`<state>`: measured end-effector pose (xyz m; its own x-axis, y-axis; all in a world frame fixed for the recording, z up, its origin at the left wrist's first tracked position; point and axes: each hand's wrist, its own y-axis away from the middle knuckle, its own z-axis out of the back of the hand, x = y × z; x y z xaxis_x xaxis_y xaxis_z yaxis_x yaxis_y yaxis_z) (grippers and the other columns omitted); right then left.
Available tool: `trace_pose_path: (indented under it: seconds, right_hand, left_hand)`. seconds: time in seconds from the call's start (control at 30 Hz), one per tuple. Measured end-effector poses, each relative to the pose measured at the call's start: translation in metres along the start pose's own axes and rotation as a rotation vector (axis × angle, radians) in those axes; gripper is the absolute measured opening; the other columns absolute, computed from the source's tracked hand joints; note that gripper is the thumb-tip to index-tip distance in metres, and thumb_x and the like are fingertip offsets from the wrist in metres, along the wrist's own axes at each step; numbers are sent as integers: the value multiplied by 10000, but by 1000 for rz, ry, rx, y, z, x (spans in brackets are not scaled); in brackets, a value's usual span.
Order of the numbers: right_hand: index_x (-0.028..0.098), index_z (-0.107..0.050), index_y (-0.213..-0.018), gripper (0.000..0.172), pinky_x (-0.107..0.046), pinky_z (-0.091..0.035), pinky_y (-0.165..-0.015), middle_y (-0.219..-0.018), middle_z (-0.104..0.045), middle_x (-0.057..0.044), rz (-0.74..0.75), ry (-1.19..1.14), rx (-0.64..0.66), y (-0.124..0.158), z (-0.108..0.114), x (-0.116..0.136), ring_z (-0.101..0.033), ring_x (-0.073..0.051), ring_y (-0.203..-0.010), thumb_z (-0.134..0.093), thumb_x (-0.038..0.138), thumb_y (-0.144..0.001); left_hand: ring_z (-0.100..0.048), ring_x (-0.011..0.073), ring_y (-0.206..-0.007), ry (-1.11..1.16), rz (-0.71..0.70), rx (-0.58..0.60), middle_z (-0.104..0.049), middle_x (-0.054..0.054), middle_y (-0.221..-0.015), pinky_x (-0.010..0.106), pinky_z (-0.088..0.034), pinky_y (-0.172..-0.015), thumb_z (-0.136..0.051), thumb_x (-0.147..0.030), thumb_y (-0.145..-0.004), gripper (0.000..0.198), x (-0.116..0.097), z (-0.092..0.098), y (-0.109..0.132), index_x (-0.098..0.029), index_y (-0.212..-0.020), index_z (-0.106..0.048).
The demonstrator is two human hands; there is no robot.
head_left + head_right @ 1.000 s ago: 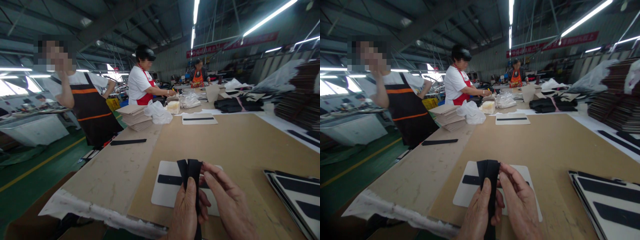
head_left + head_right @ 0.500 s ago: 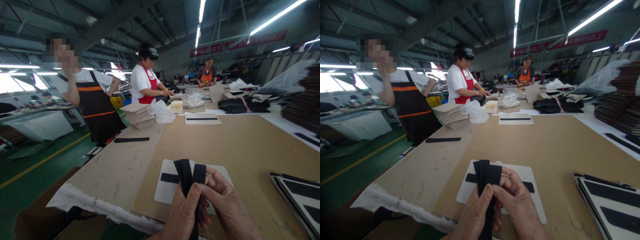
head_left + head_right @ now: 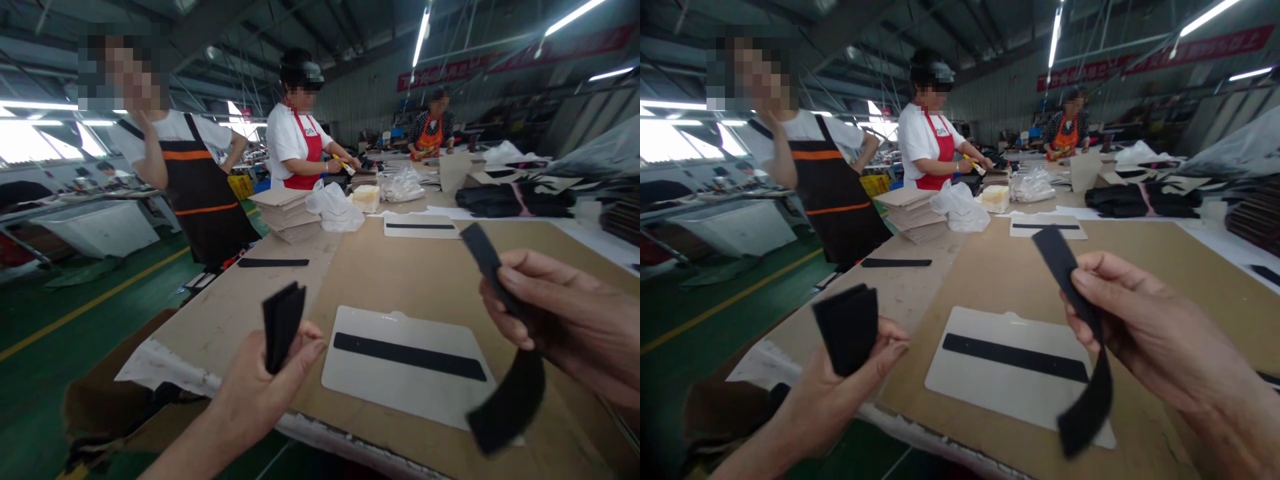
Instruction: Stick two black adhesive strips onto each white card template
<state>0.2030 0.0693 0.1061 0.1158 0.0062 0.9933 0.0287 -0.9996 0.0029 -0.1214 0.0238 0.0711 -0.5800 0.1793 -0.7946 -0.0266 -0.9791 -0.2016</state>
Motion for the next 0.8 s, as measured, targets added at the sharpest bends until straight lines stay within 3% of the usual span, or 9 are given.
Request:
trace_pose_path:
  seconds: [0.07, 0.13, 0.2, 0.33, 0.53, 0.8]
  right_hand:
    - [223, -675, -797, 383, -205, -320, -350, -516, -544, 11, -120, 165, 99, -18, 2, -7, -430, -93, -392, -818, 547, -651]
    - [223, -684, -820, 407, -199, -279, -351, -485, -514, 26, -226, 290, 196, -36, -4, -22, -407, -86, -389, -804, 569, -643]
    - [226, -685, -836, 404, -193, -255, -351, -491, -500, 40, -298, 383, 275, -52, -16, -38, -391, -79, -391, -785, 570, -650]
    - [225, -690, -816, 289, -182, -245, -367, -528, -519, 44, -317, 496, 340, -77, -43, -65, -382, -66, -410, -752, 486, -708]
    - [226, -683, -802, 118, -196, -308, -415, -588, -537, 39, -248, 632, 406, -103, -77, -93, -417, -84, -479, -653, 340, -797]
    - [225, -689, -861, 95, -239, -357, -535, -682, -654, 13, -108, 684, 511, -117, -89, -125, -512, -123, -587, -618, 251, -802]
  left_hand:
    - [-596, 183, -795, -230, -179, 177, -653, 16, -829, 288, -460, -715, -550, -243, -897, 150, 11, -3, -10, -215, -961, -683]
    - [-592, 222, -927, -431, -356, 321, -665, 54, -979, 354, -487, -823, -513, -94, -811, 292, 24, -17, -22, -198, -1031, -675]
    - [-552, 253, -1048, -570, -452, 377, -631, 91, -1142, 403, -493, -900, -507, -35, -742, 414, 38, -34, -35, -177, -1103, -648]
    - [-515, 253, -1102, -654, -433, 378, -597, 103, -1191, 394, -502, -931, -499, -22, -755, 450, 59, -59, -51, -159, -1171, -604]
    - [-519, 240, -1073, -577, -433, 378, -611, 77, -1177, 372, -495, -969, -513, -40, -761, 444, 77, -67, -52, -156, -1184, -586]
    - [-534, 254, -1038, -521, -426, 387, -616, 100, -1152, 395, -508, -948, -529, -91, -804, 376, 90, -71, -51, -122, -1174, -586]
